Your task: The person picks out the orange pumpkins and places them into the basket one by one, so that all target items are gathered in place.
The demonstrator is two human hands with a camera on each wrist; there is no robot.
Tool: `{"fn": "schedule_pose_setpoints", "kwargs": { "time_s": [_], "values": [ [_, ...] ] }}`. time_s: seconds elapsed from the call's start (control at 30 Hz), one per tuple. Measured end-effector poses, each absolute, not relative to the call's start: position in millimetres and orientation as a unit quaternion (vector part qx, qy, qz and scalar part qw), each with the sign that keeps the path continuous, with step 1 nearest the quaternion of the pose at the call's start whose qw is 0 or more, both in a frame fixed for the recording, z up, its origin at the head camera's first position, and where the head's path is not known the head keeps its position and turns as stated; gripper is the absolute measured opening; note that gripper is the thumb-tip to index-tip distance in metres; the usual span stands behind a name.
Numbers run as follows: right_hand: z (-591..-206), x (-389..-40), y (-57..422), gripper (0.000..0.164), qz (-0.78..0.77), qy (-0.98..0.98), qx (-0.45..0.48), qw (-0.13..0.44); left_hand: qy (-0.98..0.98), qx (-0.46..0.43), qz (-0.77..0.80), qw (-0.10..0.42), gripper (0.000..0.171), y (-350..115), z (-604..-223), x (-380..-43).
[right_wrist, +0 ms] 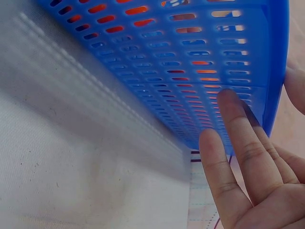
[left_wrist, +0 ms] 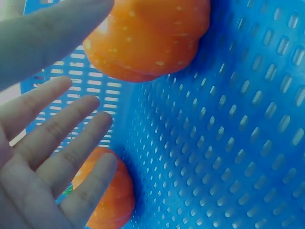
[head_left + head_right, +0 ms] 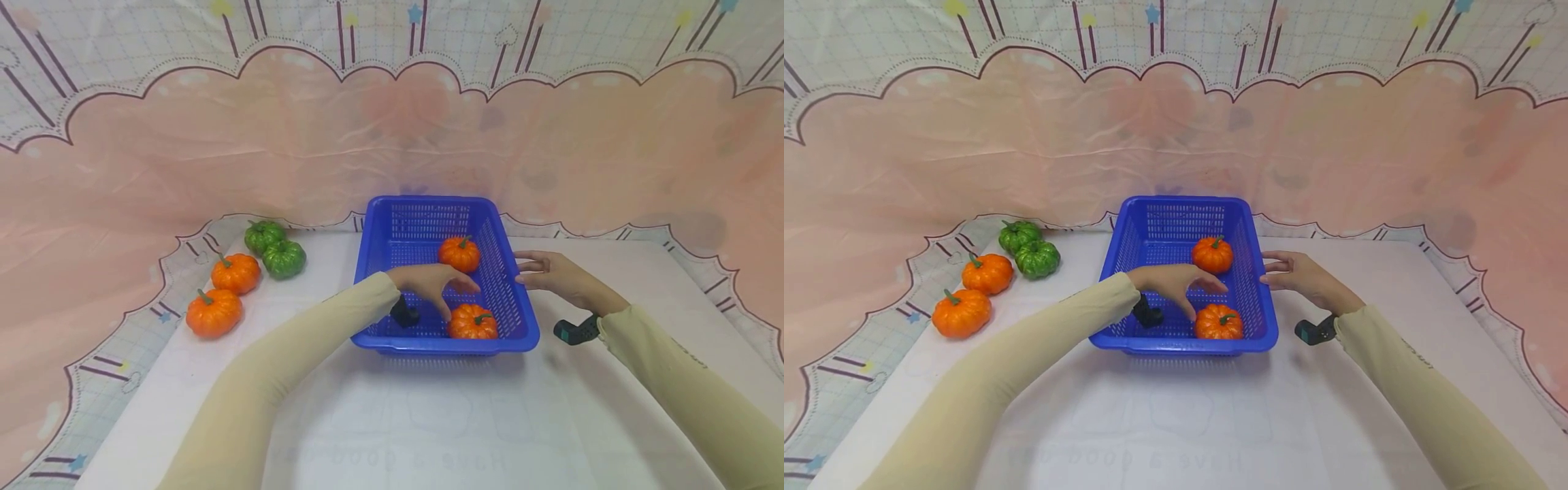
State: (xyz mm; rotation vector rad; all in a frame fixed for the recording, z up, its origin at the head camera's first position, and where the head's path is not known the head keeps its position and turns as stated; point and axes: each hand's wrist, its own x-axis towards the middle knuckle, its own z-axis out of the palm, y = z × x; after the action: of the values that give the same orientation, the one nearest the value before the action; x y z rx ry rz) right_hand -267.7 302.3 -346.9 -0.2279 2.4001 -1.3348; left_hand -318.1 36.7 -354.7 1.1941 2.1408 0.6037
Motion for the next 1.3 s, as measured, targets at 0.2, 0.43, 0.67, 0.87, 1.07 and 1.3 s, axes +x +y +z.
{"fn": "schedule_pose_setpoints", "kwargs": {
  "time_s": [0.2,0.43,0.67,0.87,1.07,1.3],
  "values": [
    [-346,-267,302,0.073,-0.472,0.857,-0.084,0.188,0.817,0.441,0.229,0.292,0.069,35,-353,-320],
    [-347,-266,301,0.073,-0.471,0.858,-0.08,0.187,0.816,0.423,0.268,0.289,0.07,33,-351,-324],
    [-349,-266,302,0.073,-0.48,0.853,-0.08,0.188,0.827,0.417,0.271,0.262,0.07,33,-350,-327],
    [-348,-266,302,0.073,-0.482,0.853,-0.08,0.187,0.853,0.396,0.272,0.204,0.069,33,-346,-328],
    [-347,-266,302,0.073,-0.483,0.851,-0.08,0.189,0.854,0.377,0.309,0.181,0.068,31,-344,-328],
    [-347,-266,302,0.074,-0.484,0.851,-0.075,0.191,0.832,0.368,0.383,0.164,0.066,30,-340,-328]
  ]
}}
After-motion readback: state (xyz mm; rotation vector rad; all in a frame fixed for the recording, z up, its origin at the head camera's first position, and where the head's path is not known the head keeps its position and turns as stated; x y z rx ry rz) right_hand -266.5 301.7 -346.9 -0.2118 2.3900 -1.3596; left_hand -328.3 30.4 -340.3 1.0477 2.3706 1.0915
